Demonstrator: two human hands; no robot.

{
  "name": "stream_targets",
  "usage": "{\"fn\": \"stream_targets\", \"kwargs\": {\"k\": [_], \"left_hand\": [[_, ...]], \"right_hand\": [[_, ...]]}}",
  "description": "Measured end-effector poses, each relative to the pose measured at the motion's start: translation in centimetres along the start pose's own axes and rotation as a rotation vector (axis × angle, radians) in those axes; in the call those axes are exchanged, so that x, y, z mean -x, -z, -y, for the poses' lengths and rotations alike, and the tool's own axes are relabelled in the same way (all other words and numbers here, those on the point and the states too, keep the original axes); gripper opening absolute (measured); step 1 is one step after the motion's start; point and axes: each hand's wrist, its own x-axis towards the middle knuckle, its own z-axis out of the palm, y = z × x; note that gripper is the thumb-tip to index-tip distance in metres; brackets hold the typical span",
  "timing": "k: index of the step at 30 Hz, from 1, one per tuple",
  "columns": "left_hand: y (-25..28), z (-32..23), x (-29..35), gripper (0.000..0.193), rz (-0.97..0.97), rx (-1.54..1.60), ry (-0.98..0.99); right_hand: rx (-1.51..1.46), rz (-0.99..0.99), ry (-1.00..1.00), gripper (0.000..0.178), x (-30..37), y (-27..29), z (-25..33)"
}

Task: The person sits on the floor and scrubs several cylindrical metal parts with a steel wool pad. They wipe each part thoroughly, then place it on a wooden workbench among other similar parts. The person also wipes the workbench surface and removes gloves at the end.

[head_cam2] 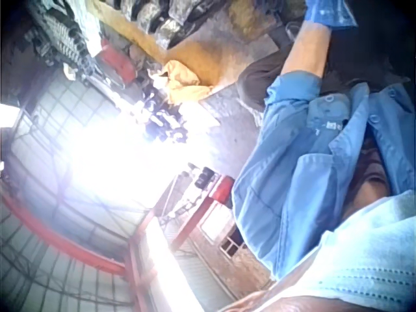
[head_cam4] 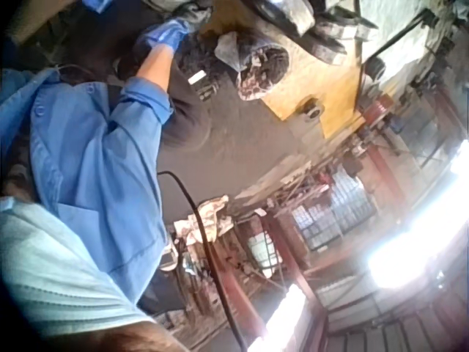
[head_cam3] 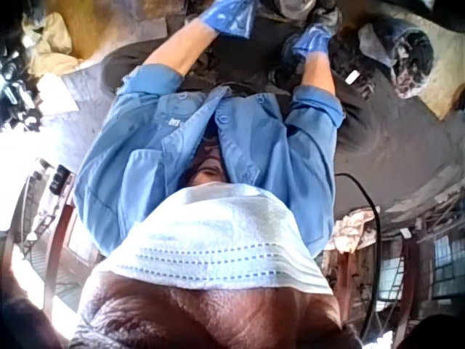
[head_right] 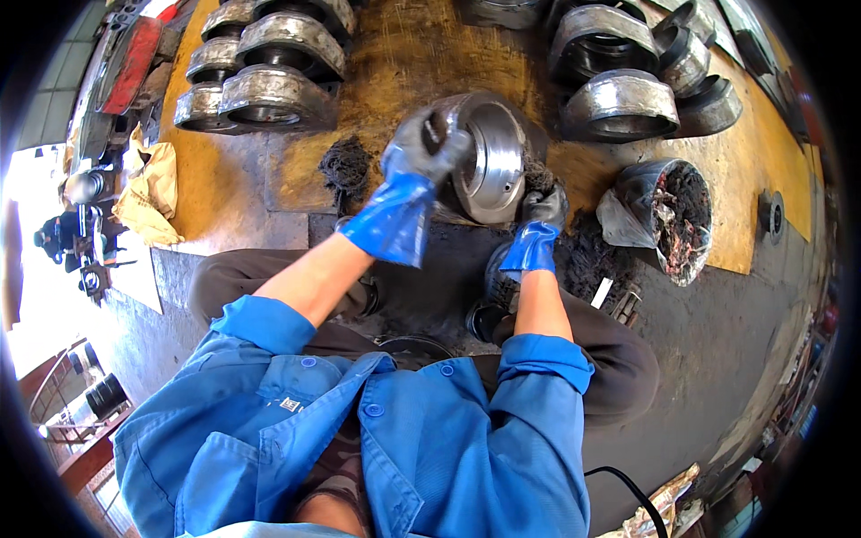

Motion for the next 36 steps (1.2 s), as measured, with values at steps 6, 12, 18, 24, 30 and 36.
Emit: {"fn": "stream_targets", "kwargs": {"k": [6, 12, 18, 24, 30, 36], "left_hand": [[-8.4, -6.7, 2.8, 0.083, -0.226, -0.140, -0.337], [-14.4, -8.5, 3.8, 0.068, -0.072, -0.206, -0.732], [-14.2, -10.0, 3.3, 0.066, -0.014, -0.075, -0.731], [-11.1, -3.6, 2.0, 0.065, -0.291, 0.132, -0.191], [-5.9, 4.9, 6.7, 0.069, 0.085, 0.146, 0.584], [-9.5, 17.7, 12.9, 0.068, 0.170, 0.711, 0.730]], "right_hand": [[-0.281, 0.074, -0.545, 0.031, 0.2, 1.9, -8.8], [-1.024, 0.024, -0.927, 0.030, 3.1, 1.7, -6.1], [-1.335, -0.053, -0.919, 0.031, 4.8, 5.7, -2.8], [-1.269, 0.210, -0.965, 0.034, 3.3, 11.7, 7.1], [-1.449, 0.087, -0.536, 0.051, -2.6, 21.7, 5.7], [-1.062, 0.109, -0.660, 0.056, -4.9, 29.8, 15.6]]}}
